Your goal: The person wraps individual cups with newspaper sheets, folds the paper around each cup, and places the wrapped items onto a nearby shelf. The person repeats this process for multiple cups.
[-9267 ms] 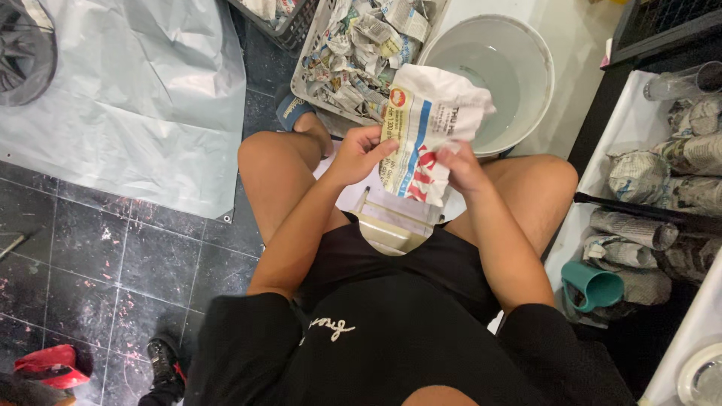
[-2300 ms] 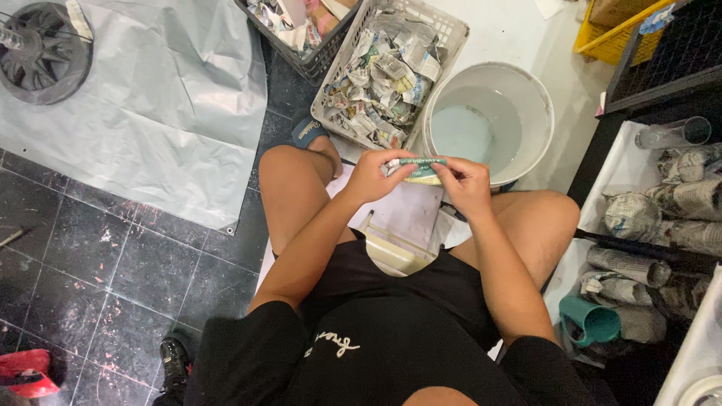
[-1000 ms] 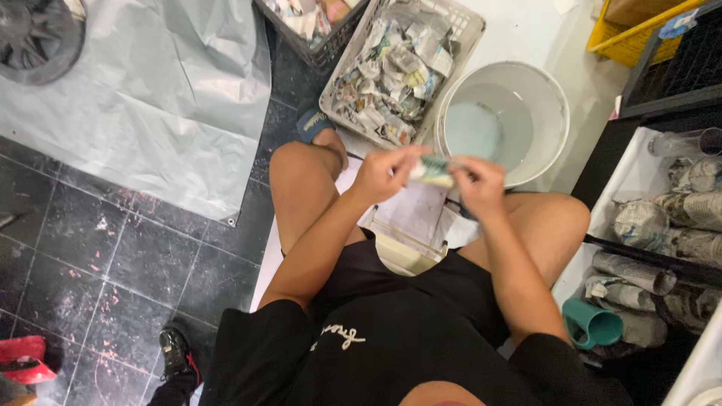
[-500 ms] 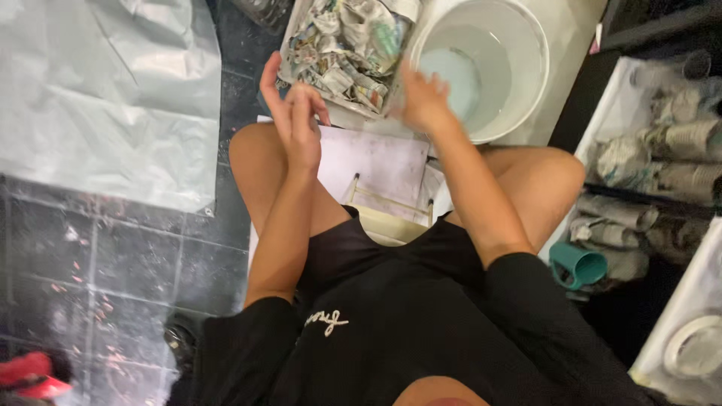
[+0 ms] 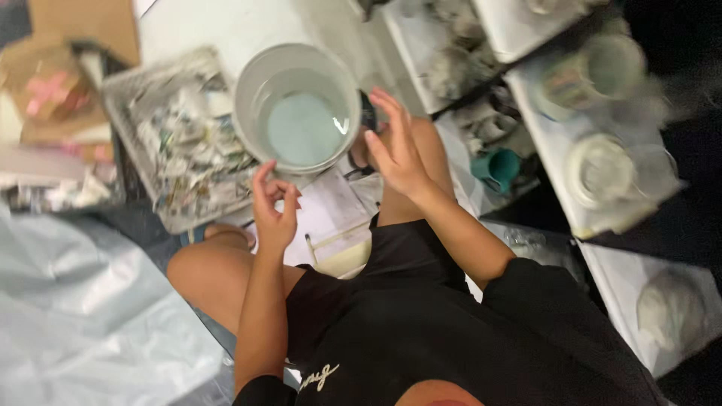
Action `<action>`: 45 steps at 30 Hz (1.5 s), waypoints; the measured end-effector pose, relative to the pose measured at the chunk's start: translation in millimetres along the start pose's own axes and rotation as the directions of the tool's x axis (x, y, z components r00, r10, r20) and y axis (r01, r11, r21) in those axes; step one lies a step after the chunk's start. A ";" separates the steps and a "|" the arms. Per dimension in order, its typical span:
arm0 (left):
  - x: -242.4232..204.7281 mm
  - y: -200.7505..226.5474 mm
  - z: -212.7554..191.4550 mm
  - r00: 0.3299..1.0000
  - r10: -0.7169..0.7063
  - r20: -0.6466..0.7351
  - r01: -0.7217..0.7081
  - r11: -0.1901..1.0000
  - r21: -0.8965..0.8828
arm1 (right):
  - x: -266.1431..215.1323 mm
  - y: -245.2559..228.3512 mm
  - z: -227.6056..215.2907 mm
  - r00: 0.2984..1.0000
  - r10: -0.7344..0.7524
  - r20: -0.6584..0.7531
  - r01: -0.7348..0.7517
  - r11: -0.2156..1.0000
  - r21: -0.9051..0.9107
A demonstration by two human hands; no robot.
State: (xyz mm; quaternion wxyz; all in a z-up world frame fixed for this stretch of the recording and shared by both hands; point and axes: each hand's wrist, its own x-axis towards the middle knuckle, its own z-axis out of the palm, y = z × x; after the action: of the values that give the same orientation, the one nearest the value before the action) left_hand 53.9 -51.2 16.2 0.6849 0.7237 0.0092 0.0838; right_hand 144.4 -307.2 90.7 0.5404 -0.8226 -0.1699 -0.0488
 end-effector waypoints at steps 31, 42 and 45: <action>55.7 4.7 70.7 0.958 -0.008 0.288 -0.102 0.927 0.362 | 21.0 286.7 14.3 0.610 0.743 -0.275 -0.208 0.485 0.850; 61.6 1.5 77.3 0.957 -0.012 0.291 -0.091 0.936 0.340 | 35.9 301.7 33.0 0.465 0.821 -0.330 0.336 0.181 0.924; 64.5 0.9 75.4 0.954 -0.055 0.296 -0.061 0.927 0.370 | 47.2 316.9 22.5 0.433 0.893 -0.123 0.448 -0.095 0.889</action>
State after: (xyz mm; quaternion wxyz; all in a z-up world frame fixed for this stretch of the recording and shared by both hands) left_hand 127.5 -117.6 20.5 0.5273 0.8453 -0.0804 -0.0295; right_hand 291.6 -389.6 -182.6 0.9257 -0.0268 0.3367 -0.1700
